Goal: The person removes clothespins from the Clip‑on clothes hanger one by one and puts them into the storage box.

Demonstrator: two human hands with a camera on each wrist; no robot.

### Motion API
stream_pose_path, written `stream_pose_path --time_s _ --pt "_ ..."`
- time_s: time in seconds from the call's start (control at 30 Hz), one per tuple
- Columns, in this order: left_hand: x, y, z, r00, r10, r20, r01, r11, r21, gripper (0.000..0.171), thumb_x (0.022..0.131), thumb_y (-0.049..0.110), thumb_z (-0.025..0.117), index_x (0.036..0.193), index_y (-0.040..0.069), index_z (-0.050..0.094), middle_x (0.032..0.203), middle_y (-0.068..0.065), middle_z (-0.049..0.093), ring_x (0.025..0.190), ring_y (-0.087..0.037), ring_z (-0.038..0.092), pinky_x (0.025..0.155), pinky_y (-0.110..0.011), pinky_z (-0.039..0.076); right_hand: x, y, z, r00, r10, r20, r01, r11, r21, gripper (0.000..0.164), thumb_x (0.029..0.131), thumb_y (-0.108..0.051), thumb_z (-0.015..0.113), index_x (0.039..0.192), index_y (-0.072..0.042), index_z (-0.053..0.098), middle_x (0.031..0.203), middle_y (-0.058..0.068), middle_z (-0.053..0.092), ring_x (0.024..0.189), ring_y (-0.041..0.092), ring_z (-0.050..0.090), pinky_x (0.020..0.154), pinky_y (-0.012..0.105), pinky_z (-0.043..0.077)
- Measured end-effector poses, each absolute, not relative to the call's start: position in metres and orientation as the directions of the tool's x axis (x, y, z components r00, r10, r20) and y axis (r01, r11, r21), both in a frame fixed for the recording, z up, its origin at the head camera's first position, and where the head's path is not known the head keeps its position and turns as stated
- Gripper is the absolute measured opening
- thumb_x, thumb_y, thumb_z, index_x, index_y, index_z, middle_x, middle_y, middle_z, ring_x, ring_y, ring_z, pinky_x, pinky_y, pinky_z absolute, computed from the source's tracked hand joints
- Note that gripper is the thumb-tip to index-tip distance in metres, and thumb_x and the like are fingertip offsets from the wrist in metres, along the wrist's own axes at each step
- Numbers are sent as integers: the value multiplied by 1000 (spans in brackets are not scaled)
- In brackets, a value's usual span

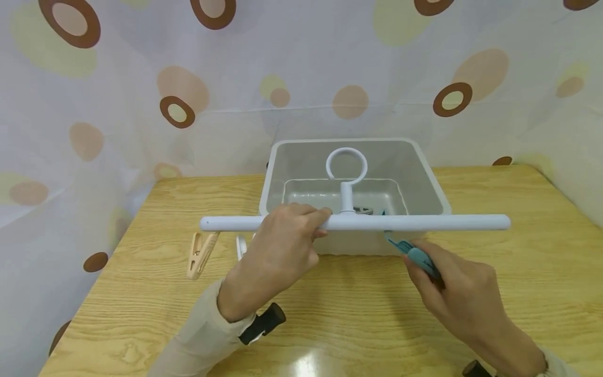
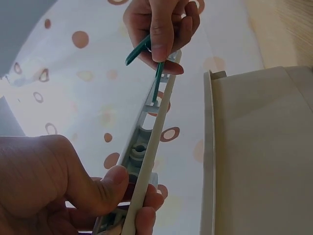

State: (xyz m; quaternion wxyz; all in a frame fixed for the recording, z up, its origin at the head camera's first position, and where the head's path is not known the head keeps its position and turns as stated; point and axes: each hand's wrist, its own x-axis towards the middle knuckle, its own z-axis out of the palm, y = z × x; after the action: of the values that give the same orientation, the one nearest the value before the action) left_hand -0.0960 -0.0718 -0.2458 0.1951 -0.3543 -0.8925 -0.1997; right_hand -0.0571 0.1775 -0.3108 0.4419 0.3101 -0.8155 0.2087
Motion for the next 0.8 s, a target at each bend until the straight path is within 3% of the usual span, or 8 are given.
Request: stream_pose_path --time_s 0.17,0.57,0.8 --pt "-97 -71 -247 -671 561 484 717 658 231 23 77 -4 74 100 1 71 87 -7 71 80 -22 67 74 -29 55 -52 179 -304 -436 -347 830 -710 700 -81 47 103 -35 42 93 4 65 70 1 65 49 -3 44 42 11 38" --pt "-96 -69 -247 -666 587 461 733 631 256 22 78 -4 73 100 -1 71 86 -8 71 77 -21 66 72 -27 56 -48 188 -259 -409 -318 856 -681 730 -55 52 101 -40 47 90 7 65 60 -7 48 50 -4 33 42 12 30" --pt "-95 -72 -246 -651 594 474 746 618 250 21 77 -4 74 98 -2 70 82 -8 70 71 -20 65 68 -28 55 -57 201 -229 -487 -390 781 -607 794 18 55 102 -44 39 92 5 64 59 -10 42 51 -3 30 41 14 27"
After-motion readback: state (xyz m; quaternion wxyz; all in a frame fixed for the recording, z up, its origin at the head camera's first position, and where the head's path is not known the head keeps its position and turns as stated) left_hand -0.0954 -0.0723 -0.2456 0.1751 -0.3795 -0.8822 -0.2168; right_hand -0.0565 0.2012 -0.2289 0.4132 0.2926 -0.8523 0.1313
